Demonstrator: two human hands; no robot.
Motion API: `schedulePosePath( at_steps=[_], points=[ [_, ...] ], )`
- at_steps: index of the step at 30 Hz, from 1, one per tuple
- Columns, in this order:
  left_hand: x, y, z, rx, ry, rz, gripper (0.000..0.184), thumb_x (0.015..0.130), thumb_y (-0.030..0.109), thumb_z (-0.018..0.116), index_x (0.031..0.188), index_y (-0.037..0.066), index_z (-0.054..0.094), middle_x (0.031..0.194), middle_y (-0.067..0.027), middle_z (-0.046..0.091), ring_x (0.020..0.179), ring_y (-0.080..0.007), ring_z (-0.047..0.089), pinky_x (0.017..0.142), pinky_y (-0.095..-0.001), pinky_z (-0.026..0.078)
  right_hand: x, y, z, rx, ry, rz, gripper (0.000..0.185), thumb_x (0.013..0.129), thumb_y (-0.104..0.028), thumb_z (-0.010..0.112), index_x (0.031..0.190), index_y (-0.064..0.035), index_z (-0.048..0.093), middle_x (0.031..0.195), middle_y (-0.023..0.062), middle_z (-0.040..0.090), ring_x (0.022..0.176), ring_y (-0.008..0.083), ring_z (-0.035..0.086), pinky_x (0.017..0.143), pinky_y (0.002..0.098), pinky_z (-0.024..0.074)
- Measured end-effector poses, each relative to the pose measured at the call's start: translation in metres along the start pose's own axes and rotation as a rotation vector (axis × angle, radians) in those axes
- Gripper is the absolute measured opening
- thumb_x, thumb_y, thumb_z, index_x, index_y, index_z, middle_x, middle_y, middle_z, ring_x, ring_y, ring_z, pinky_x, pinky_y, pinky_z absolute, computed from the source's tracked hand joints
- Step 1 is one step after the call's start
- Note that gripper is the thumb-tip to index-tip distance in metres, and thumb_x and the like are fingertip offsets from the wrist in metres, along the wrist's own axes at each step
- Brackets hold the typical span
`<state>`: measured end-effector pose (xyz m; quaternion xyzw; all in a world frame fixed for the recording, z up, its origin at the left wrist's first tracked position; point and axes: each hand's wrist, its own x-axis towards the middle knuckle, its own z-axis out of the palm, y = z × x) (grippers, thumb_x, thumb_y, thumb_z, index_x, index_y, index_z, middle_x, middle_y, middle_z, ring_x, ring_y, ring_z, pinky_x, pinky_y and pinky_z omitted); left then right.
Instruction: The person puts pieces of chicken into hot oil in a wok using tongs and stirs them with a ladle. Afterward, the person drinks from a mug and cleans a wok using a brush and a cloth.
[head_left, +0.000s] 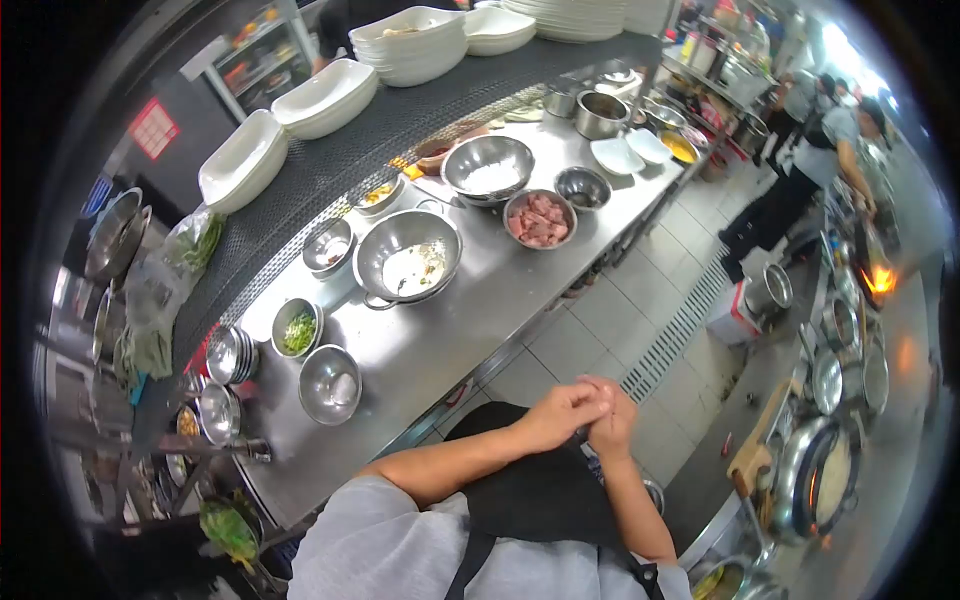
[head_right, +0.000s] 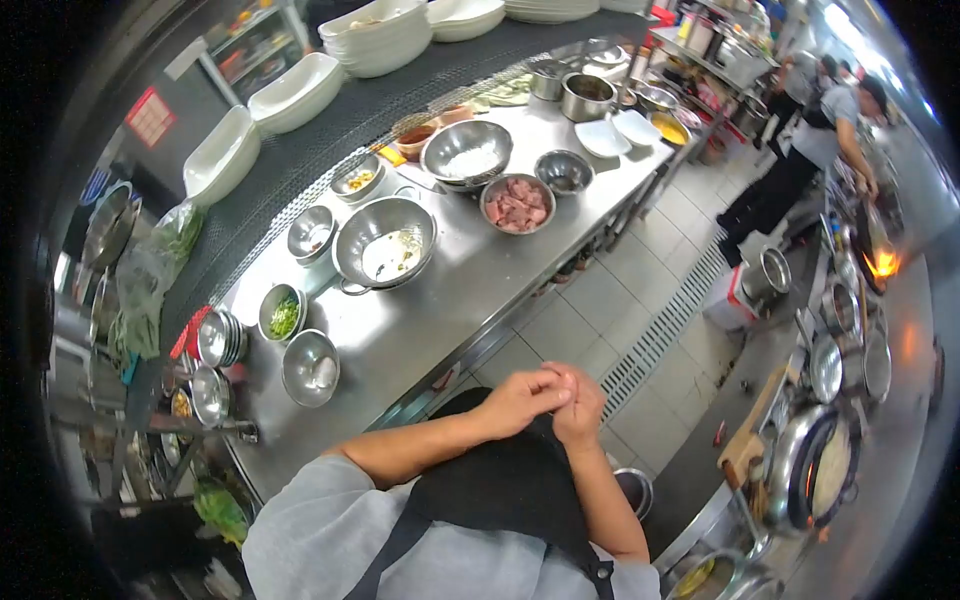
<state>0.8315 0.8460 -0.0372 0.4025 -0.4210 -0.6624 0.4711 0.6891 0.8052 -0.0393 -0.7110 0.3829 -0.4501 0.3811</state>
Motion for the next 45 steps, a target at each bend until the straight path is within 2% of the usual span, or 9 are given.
schedulePosePath(
  at_steps=[5,7,9,16,24,31,35,42,45],
  points=[
    [-0.045,0.02,-0.003,0.049,0.066,0.07,0.017,0.101,0.017,0.069,0.1,0.0,0.072,0.09,0.0023,0.067,0.084,-0.0065,0.059,0.076,-0.0248,0.049,-0.037,-0.041,0.012,0.215,-0.068,0.274,0.037,0.109,-0.018,0.042,0.113,0.003,0.072,0.099,0.0167,0.076,0.086,0.0285,0.073,0.08,0.0363,0.0565],
    [-0.055,0.025,0.004,0.119,0.019,0.13,0.014,0.1,0.013,0.069,0.1,0.0,0.071,0.09,0.0012,0.068,0.084,-0.0068,0.06,0.074,-0.0251,0.05,-0.049,-0.056,0.007,0.065,-0.019,0.113,0.04,0.11,-0.024,0.041,0.118,0.0016,0.071,0.097,0.0156,0.075,0.084,0.0235,0.072,0.079,0.0364,0.0564],
    [-0.062,0.019,0.007,0.16,-0.03,0.099,0.012,0.1,0.011,0.068,0.096,-0.001,0.07,0.087,-0.0022,0.069,0.079,-0.0093,0.063,0.069,-0.0261,0.052,-0.069,-0.078,-0.001,0.232,-0.028,0.418,0.042,0.11,-0.029,0.041,0.112,-0.0004,0.072,0.093,0.014,0.075,0.084,0.0221,0.071,0.079,0.0365,0.0557],
    [-0.08,0.012,0.04,0.156,-0.176,0.012,0.038,0.108,0.022,0.054,0.073,0.007,0.05,0.059,-0.0057,0.053,0.048,-0.01,0.043,0.047,-0.0257,0.034,-0.19,-0.063,-0.014,-0.38,-0.1,0.515,0.035,0.105,-0.031,0.051,0.122,-0.0082,0.071,0.099,0.0104,0.078,0.094,0.0298,0.074,0.085,0.0417,0.0569],
    [-0.147,-0.058,0.11,0.299,-0.591,-0.021,0.043,0.107,0.017,0.059,0.068,0.011,0.041,0.055,0.0012,0.042,0.048,-0.0065,0.039,0.045,-0.0267,0.031,-0.42,-0.104,-0.022,-0.155,0.457,0.791,0.046,0.095,-0.011,0.049,0.139,-0.014,0.062,0.108,0.008,0.078,0.098,0.0296,0.074,0.092,0.0429,0.0561],
    [-0.277,-0.15,0.209,0.505,-0.905,-0.171,0.013,0.099,0.011,0.068,0.093,0.002,0.06,0.09,-0.0066,0.065,0.081,-0.0129,0.062,0.073,-0.0295,0.053,-0.62,-0.173,0.023,-0.174,0.849,0.865,0.048,0.092,-0.011,0.051,0.139,-0.0087,0.061,0.113,0.0116,0.076,0.105,0.0332,0.071,0.096,0.0431,0.0546],
    [-0.353,-0.206,0.259,0.73,-1.346,-0.113,0.039,0.092,0.017,0.077,0.123,0.0,0.063,0.119,-0.0173,0.069,0.112,-0.0277,0.066,0.096,-0.0391,0.053,-0.742,-0.227,0.074,-0.002,1.367,0.991,0.044,0.092,-0.012,0.059,0.136,-0.0078,0.064,0.117,0.0122,0.075,0.104,0.0256,0.071,0.092,0.0375,0.0559],
    [-0.432,-0.295,0.387,0.956,-1.652,0.568,0.061,0.084,0.032,0.083,0.13,-0.001,0.061,0.134,-0.023,0.062,0.128,-0.0404,0.056,0.108,-0.0486,0.045,-0.949,-0.267,0.188,-0.518,2.212,1.328,0.06,0.083,-0.009,0.074,0.141,-0.0008,0.057,0.138,0.0204,0.063,0.12,0.0337,0.064,0.103,0.0417,0.0519],
    [-0.454,-0.334,0.434,0.986,-1.61,0.659,0.063,0.084,0.035,0.082,0.131,-0.001,0.06,0.138,-0.0214,0.06,0.133,-0.039,0.053,0.111,-0.0503,0.042,-0.964,-0.277,0.202,-0.672,2.124,1.769,0.066,0.082,-0.008,0.076,0.143,-0.0022,0.055,0.145,0.0241,0.055,0.126,0.0373,0.06,0.106,0.0453,0.0495]
  ],
)
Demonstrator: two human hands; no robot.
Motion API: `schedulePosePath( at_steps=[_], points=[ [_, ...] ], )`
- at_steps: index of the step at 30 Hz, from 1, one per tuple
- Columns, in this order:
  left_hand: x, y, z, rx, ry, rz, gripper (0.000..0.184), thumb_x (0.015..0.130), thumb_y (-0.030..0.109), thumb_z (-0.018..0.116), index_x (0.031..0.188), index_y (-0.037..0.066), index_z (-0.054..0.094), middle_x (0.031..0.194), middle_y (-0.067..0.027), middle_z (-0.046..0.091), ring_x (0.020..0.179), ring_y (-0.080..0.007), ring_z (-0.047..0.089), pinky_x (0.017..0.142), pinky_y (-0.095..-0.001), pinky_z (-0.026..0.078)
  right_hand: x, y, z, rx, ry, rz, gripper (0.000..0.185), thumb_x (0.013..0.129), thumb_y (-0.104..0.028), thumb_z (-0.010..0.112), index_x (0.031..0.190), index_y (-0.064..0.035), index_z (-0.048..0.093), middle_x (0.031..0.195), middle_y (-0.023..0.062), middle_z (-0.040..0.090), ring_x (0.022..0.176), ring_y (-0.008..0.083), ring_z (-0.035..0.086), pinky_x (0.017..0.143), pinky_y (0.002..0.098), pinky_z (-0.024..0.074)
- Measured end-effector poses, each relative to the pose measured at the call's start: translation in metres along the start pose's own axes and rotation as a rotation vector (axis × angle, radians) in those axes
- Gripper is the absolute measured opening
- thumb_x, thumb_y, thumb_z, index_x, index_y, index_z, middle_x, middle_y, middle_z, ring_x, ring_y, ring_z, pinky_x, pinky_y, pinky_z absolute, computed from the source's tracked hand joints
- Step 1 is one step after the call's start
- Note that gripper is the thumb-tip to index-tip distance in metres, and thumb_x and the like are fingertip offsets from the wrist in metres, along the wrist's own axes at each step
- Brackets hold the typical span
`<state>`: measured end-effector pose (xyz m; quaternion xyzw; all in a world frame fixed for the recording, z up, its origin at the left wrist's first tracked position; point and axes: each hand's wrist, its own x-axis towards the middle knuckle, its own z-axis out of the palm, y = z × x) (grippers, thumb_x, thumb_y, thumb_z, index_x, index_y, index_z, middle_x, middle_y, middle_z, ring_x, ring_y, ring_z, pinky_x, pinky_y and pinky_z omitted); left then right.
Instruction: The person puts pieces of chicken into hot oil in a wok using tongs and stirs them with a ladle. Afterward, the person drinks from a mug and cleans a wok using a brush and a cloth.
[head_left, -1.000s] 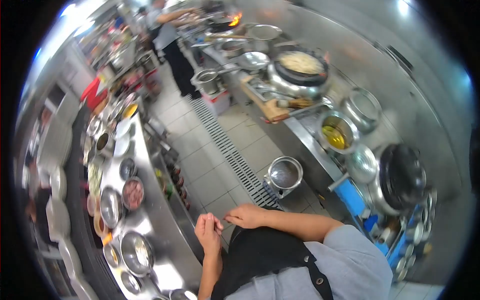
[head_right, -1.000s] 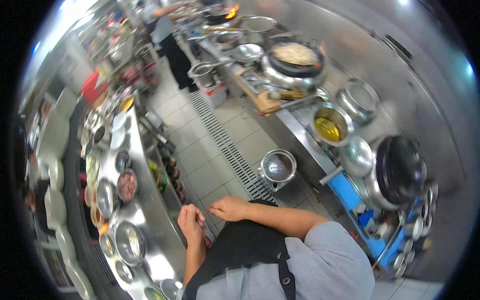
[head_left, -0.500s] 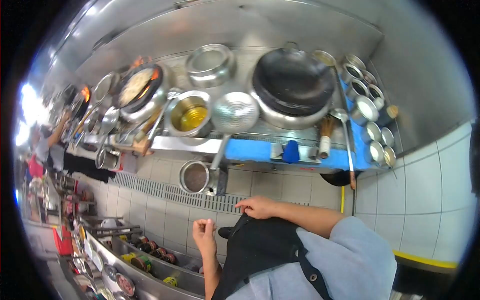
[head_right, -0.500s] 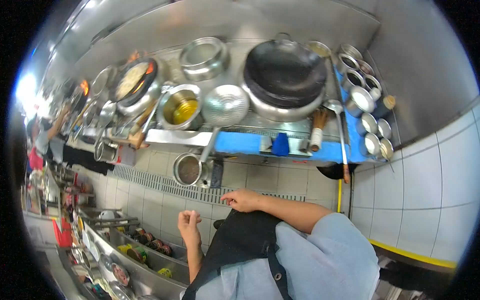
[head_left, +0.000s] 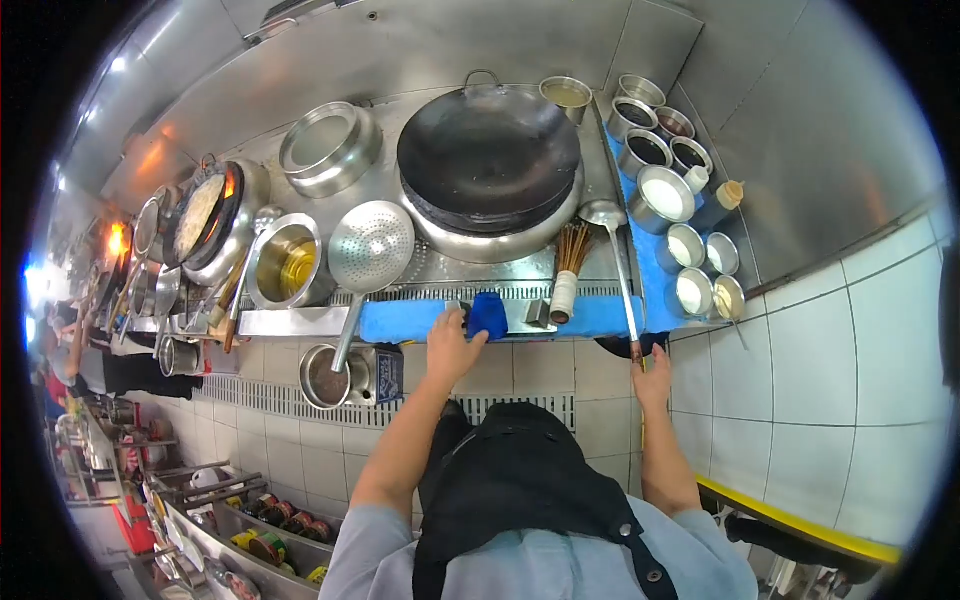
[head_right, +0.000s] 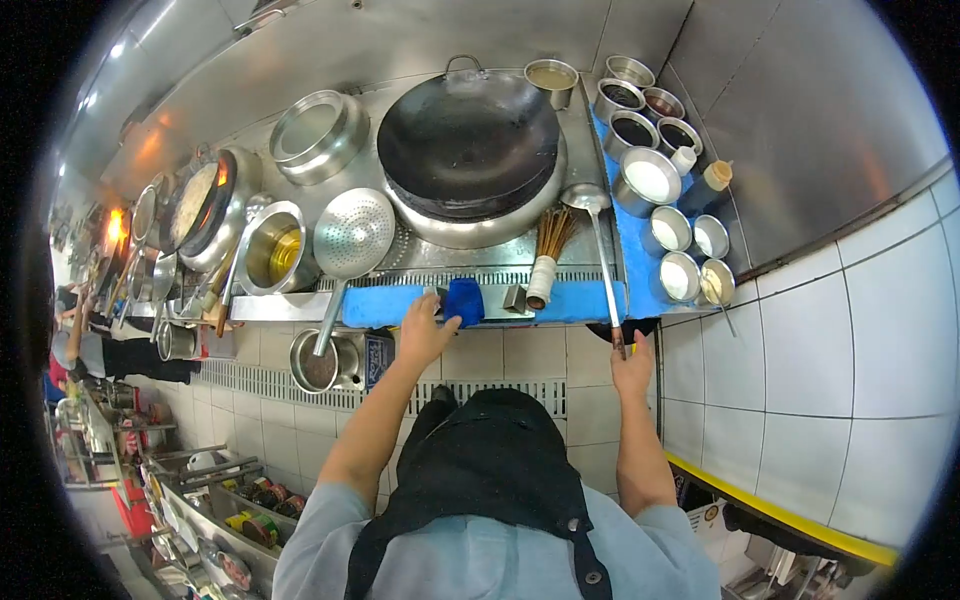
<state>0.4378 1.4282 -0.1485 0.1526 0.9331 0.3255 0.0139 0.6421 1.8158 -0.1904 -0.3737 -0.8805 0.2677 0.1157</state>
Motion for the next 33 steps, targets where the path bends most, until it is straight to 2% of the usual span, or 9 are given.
schedulePosePath(
  at_steps=[7,10,14,16,19,22,26,31,33],
  points=[
    [0.058,-0.012,0.053,0.278,-0.054,0.032,0.056,0.085,0.041,0.077,0.123,0.001,0.068,0.137,-0.0189,0.062,0.148,-0.0362,0.038,0.123,-0.0555,0.025,0.016,0.002,0.036,-0.225,-0.238,0.036,0.036,0.091,-0.022,0.072,0.118,-0.0011,0.06,0.09,0.0164,0.074,0.079,0.0369,0.072,0.074,0.048,0.0575],
    [0.076,-0.002,0.038,0.23,-0.293,0.173,0.048,0.085,0.038,0.076,0.115,0.0,0.071,0.13,-0.0213,0.065,0.142,-0.0392,0.045,0.124,-0.0567,0.023,0.005,-0.065,0.003,0.526,-0.363,0.381,0.022,0.095,-0.022,0.07,0.102,-0.0058,0.056,0.072,0.0074,0.062,0.057,0.0204,0.06,0.052,0.0358,0.0488],
    [0.077,-0.028,-0.017,-0.586,-0.371,-0.16,0.048,0.087,0.028,0.078,0.12,-0.005,0.065,0.112,-0.0239,0.072,0.108,-0.0332,0.07,0.094,-0.0426,0.055,-0.023,-0.172,-0.024,0.682,-0.37,0.403,0.019,0.097,-0.019,0.07,0.099,-0.0065,0.055,0.065,0.001,0.051,0.048,0.0099,0.05,0.043,0.0278,0.0419],
    [0.071,-0.068,-0.039,-1.19,-0.338,-0.34,0.047,0.089,0.02,0.077,0.127,-0.003,0.061,0.113,-0.0159,0.073,0.1,-0.0254,0.071,0.091,-0.0369,0.056,-0.006,-0.219,-0.008,0.624,-0.415,0.261,0.02,0.096,-0.016,0.07,0.105,-0.0043,0.057,0.066,0.0011,0.052,0.048,0.0102,0.05,0.042,0.0283,0.0427],
    [0.075,-0.122,-0.088,-1.371,-0.216,-0.477,0.05,0.09,0.014,0.077,0.134,0.0,0.057,0.115,-0.0093,0.071,0.101,-0.018,0.069,0.092,-0.0346,0.057,0.045,-0.328,0.021,0.632,-0.458,0.015,0.031,0.096,-0.009,0.067,0.124,-0.0013,0.056,0.07,0.0013,0.052,0.046,0.0097,0.049,0.041,0.0274,0.042],
    [0.088,-0.149,-0.119,-1.264,-0.128,-0.494,0.05,0.089,0.016,0.078,0.13,-0.004,0.058,0.113,-0.0122,0.072,0.102,-0.0209,0.069,0.094,-0.0353,0.056,0.075,-0.469,0.075,0.732,-0.588,-0.139,0.046,0.096,-0.004,0.062,0.141,-0.0011,0.051,0.075,0.0016,0.054,0.044,0.0083,0.046,0.04,0.0249,0.0386],
    [0.089,-0.179,-0.102,-0.332,-0.278,-0.332,0.058,0.085,0.035,0.079,0.128,0.001,0.058,0.12,-0.025,0.067,0.113,-0.0425,0.065,0.098,-0.047,0.052,0.101,-0.595,0.177,0.772,-0.802,-0.236,0.042,0.095,-0.004,0.064,0.135,0.0012,0.055,0.076,0.0023,0.054,0.045,0.0084,0.048,0.039,0.0262,0.0365],
    [0.074,-0.192,-0.094,-0.228,-0.246,-0.387,0.058,0.084,0.037,0.08,0.127,0.002,0.063,0.126,-0.0247,0.065,0.116,-0.0399,0.065,0.099,-0.0485,0.052,0.089,-0.692,0.29,0.555,-0.872,-0.162,0.021,0.093,-0.005,0.065,0.113,-0.0005,0.059,0.075,0.0033,0.055,0.047,0.0117,0.05,0.041,0.0295,0.0386],
    [0.081,-0.185,-0.116,-0.195,-0.363,-0.406,0.058,0.084,0.038,0.08,0.127,0.002,0.063,0.127,-0.0239,0.064,0.117,-0.0402,0.064,0.1,-0.0486,0.052,0.082,-0.71,0.305,0.886,-1.161,0.088,0.016,0.093,-0.007,0.066,0.106,-0.004,0.058,0.075,0.0026,0.055,0.05,0.0115,0.05,0.044,0.0293,0.0388]
  ],
)
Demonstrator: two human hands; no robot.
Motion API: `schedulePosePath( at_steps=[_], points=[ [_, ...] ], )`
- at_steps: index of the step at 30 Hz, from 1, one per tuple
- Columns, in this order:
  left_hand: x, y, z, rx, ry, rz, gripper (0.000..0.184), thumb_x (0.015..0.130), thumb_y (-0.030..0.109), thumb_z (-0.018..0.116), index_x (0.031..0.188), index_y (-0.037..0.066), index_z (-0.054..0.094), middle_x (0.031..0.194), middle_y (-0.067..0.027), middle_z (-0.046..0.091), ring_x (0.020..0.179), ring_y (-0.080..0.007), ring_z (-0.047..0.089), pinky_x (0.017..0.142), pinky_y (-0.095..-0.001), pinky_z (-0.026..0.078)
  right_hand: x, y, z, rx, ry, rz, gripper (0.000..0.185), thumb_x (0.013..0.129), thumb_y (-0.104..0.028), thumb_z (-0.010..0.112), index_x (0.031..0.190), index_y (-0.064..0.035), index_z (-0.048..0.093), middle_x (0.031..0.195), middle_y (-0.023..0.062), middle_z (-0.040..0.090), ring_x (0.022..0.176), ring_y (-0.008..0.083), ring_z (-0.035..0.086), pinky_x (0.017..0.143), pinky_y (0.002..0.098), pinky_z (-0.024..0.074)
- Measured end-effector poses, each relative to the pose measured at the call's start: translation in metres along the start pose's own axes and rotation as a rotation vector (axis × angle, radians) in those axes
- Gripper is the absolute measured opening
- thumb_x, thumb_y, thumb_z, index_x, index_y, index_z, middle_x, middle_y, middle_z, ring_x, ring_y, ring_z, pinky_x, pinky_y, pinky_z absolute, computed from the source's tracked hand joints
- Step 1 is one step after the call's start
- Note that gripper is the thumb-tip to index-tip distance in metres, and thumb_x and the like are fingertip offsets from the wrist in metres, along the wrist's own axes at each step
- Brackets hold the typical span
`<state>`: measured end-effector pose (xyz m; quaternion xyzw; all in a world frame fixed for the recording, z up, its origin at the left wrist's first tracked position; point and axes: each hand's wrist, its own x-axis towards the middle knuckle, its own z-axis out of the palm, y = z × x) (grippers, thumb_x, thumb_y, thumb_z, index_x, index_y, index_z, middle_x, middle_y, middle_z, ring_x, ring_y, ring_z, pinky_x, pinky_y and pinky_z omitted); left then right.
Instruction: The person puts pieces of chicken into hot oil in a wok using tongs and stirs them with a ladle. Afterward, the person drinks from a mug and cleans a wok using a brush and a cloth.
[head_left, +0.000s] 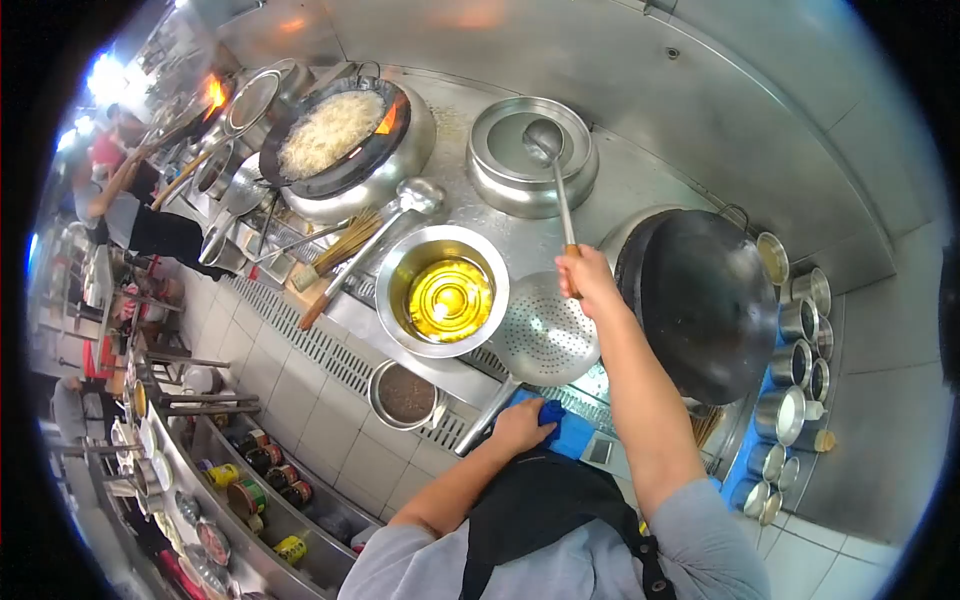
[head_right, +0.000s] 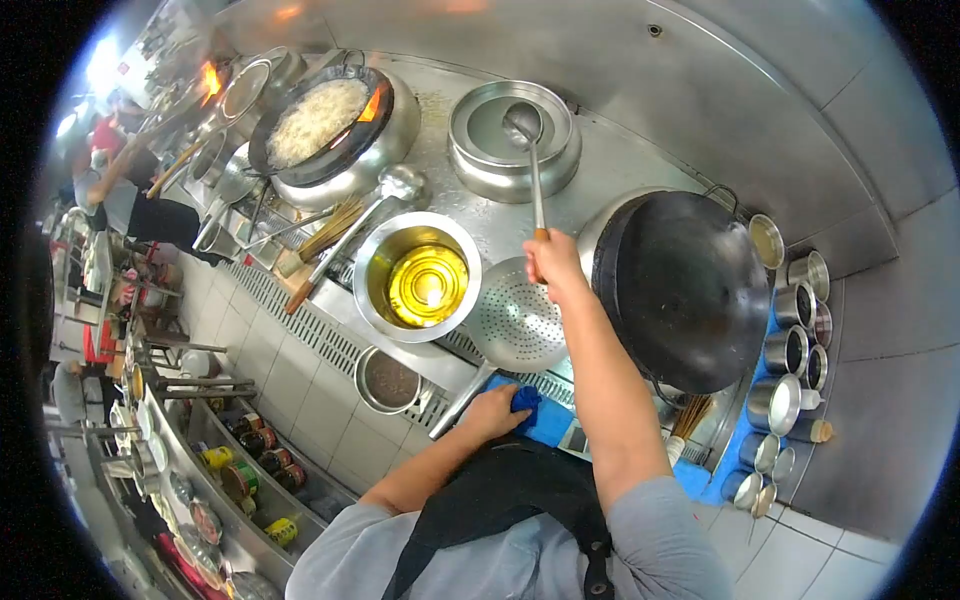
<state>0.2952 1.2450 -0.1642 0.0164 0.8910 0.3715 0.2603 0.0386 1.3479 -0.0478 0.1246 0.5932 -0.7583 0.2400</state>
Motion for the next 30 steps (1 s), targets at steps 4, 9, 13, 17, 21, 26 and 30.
schedulePosePath(
  at_steps=[4,9,13,17,21,26,30],
  points=[
    [-0.009,0.006,-0.005,0.127,0.143,0.05,0.06,0.084,0.036,0.08,0.13,0.003,0.06,0.128,-0.0193,0.059,0.124,-0.0399,0.056,0.102,-0.0485,0.051,-0.012,-0.013,0.004,0.504,-0.193,0.118,0.016,0.093,-0.012,0.069,0.105,-0.0085,0.057,0.075,0.0005,0.054,0.056,0.0101,0.049,0.049,0.0281,0.0384],
    [-0.025,0.022,0.001,0.123,0.445,0.215,0.073,0.082,0.025,0.083,0.139,-0.004,0.05,0.137,-0.0266,0.056,0.13,-0.0435,0.053,0.11,-0.0488,0.045,-0.099,-0.03,-0.034,0.82,-0.37,0.031,0.026,0.094,-0.013,0.067,0.118,-0.0057,0.059,0.079,0.0004,0.056,0.056,0.0098,0.048,0.05,0.0281,0.0389],
    [-0.042,0.058,0.012,0.127,0.548,0.321,0.065,0.082,0.02,0.082,0.137,-0.002,0.054,0.137,-0.0252,0.058,0.128,-0.0429,0.054,0.109,-0.0502,0.044,-0.211,-0.035,-0.094,0.745,-0.357,-0.056,0.043,0.097,-0.013,0.062,0.138,-0.0044,0.052,0.083,0.0002,0.055,0.054,0.0083,0.05,0.046,0.0276,0.0416],
    [-0.048,0.125,0.037,0.109,0.54,0.47,0.057,0.082,0.012,0.081,0.132,-0.002,0.058,0.133,-0.0227,0.06,0.122,-0.0421,0.058,0.104,-0.0478,0.048,-0.313,-0.017,-0.145,0.545,-0.211,-0.053,0.056,0.097,-0.012,0.064,0.147,-0.0025,0.039,0.084,0.0055,0.057,0.052,0.0128,0.056,0.044,0.0308,0.0432],
    [-0.024,0.203,0.071,0.118,0.546,0.655,0.053,0.08,0.011,0.082,0.128,0.001,0.061,0.131,-0.0199,0.061,0.12,-0.0404,0.059,0.103,-0.0468,0.048,-0.361,0.021,-0.194,0.411,-0.08,-0.023,0.053,0.098,-0.01,0.063,0.143,0.0011,0.039,0.081,0.0079,0.058,0.052,0.0158,0.058,0.043,0.03,0.0435],
    [0.018,0.274,0.103,0.285,0.581,0.845,0.029,0.086,0.017,0.076,0.112,0.006,0.069,0.114,-0.0121,0.068,0.108,-0.0333,0.064,0.091,-0.0449,0.05,-0.378,0.071,-0.299,-0.232,0.111,-0.164,0.051,0.095,-0.006,0.063,0.143,0.0012,0.047,0.077,0.0035,0.054,0.055,0.0119,0.054,0.045,0.0305,0.0439],
    [0.033,0.283,0.105,0.378,0.511,0.792,0.011,0.089,0.02,0.072,0.093,0.009,0.072,0.086,-0.0077,0.067,0.085,-0.0314,0.064,0.078,-0.0444,0.048,-0.445,0.131,-0.361,-0.573,0.467,-0.265,0.071,0.092,-0.005,0.063,0.158,-0.0085,0.038,0.092,0.0087,0.06,0.08,0.02,0.061,0.074,0.0333,0.0501]
  ],
)
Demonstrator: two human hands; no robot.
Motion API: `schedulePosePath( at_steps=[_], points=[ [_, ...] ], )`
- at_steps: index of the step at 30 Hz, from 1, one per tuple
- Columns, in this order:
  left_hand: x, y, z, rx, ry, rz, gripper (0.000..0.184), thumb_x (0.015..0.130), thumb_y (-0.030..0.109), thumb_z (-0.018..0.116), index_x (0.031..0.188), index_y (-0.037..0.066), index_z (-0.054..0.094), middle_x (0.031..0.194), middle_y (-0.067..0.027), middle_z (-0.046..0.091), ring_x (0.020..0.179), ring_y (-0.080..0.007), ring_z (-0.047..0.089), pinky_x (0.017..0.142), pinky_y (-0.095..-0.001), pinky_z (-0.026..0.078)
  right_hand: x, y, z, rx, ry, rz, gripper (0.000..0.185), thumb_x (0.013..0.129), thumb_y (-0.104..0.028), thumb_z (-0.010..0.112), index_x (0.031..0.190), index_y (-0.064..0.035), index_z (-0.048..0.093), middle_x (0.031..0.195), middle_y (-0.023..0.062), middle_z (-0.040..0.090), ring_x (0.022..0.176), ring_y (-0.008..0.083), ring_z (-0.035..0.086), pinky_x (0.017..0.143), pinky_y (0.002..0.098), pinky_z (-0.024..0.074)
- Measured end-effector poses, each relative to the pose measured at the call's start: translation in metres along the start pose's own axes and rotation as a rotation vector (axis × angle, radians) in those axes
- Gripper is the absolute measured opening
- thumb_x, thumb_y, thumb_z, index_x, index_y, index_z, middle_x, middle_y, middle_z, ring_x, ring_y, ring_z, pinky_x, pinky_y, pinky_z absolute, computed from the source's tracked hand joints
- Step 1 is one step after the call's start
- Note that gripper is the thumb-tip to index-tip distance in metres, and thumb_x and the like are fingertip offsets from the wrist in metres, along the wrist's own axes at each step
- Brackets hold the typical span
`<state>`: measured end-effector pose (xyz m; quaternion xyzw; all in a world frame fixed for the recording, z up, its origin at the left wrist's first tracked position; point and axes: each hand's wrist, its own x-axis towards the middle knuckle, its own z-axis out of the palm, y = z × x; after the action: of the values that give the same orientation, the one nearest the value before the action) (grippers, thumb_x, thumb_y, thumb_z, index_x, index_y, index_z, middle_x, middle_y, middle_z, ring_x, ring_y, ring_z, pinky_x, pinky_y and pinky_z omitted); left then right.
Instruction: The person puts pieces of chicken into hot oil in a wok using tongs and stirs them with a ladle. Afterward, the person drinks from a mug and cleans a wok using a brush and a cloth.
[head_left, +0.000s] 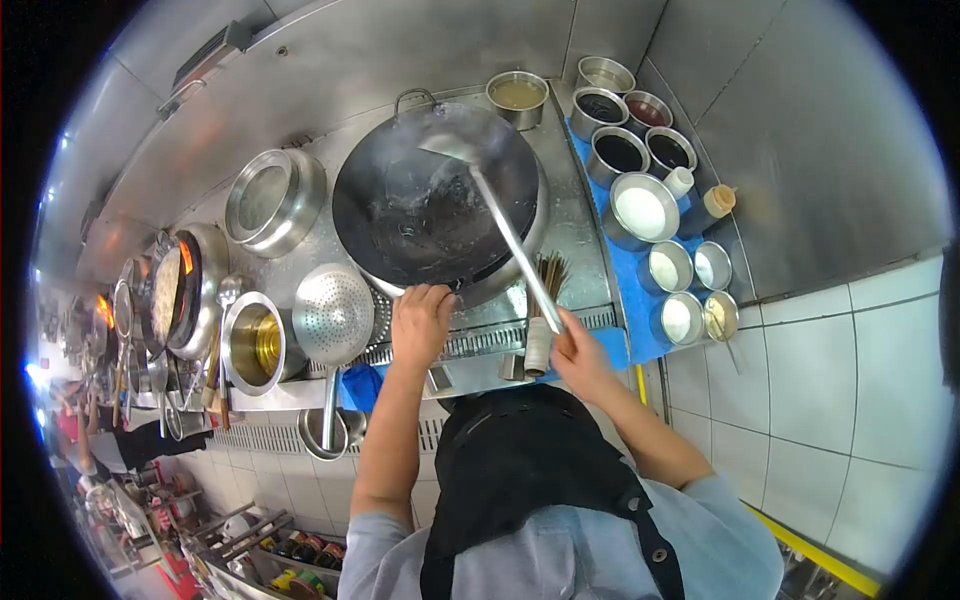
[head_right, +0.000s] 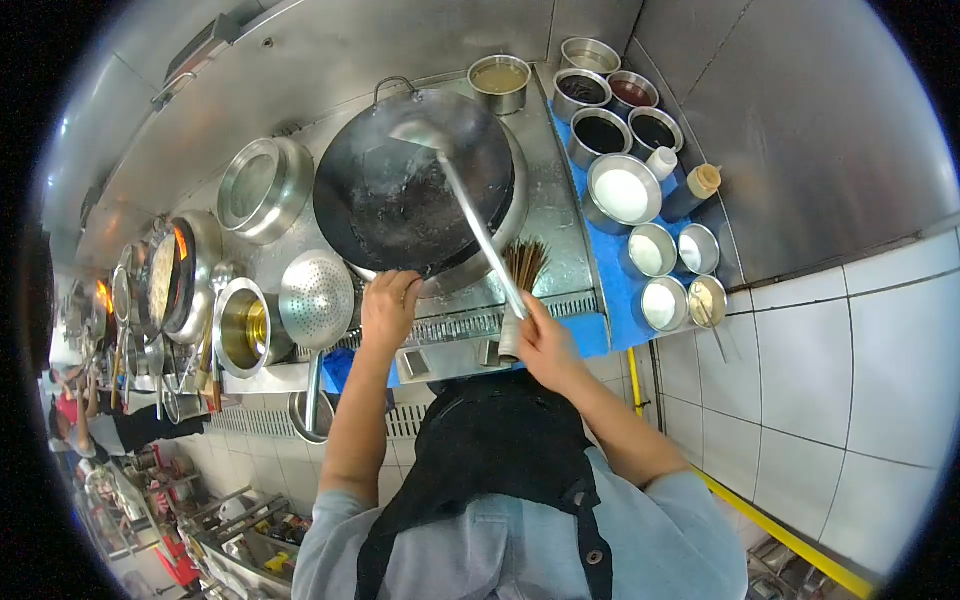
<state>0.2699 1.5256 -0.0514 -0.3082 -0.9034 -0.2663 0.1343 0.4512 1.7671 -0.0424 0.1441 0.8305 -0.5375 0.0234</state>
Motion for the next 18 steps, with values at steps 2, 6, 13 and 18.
schedulePosePath(
  at_steps=[2,6,13,18],
  points=[
    [0.0,0.0,-0.006,-0.008,-0.003,-0.006,0.011,0.089,0.02,0.073,0.093,0.009,0.072,0.088,-0.0077,0.067,0.087,-0.0313,0.064,0.079,-0.0443,0.048,-0.045,0.041,-0.007,0.006,0.127,-0.013,0.073,0.091,-0.003,0.062,0.159,-0.0102,0.036,0.097,0.0148,0.06,0.081,0.0259,0.062,0.078,0.036,0.0518],
    [-0.005,-0.007,-0.007,-0.054,0.016,-0.022,0.011,0.088,0.02,0.073,0.093,0.009,0.072,0.088,-0.0075,0.067,0.088,-0.0311,0.064,0.079,-0.0447,0.049,-0.114,0.078,-0.012,-0.102,0.217,0.135,0.075,0.092,-0.004,0.061,0.161,-0.0095,0.033,0.101,0.0195,0.063,0.084,0.0309,0.063,0.081,0.0377,0.0529],
    [-0.003,-0.018,-0.007,-0.089,-0.016,0.018,0.011,0.088,0.02,0.073,0.091,0.01,0.073,0.087,-0.007,0.067,0.088,-0.0309,0.064,0.078,-0.0446,0.05,-0.101,0.15,0.003,-0.351,0.239,0.338,0.073,0.092,-0.006,0.063,0.159,-0.0041,0.035,0.109,0.0243,0.065,0.096,0.0391,0.066,0.086,0.0414,0.0535],
    [-0.002,-0.022,-0.011,-0.118,-0.009,0.042,0.01,0.088,0.017,0.073,0.088,0.007,0.073,0.083,-0.0085,0.065,0.082,-0.0322,0.062,0.076,-0.0453,0.051,-0.059,0.145,0.024,-0.645,0.386,0.02,0.076,0.09,-0.02,0.073,0.156,-0.0025,0.04,0.113,0.023,0.065,0.104,0.039,0.064,0.095,0.0458,0.0504]
  ],
)
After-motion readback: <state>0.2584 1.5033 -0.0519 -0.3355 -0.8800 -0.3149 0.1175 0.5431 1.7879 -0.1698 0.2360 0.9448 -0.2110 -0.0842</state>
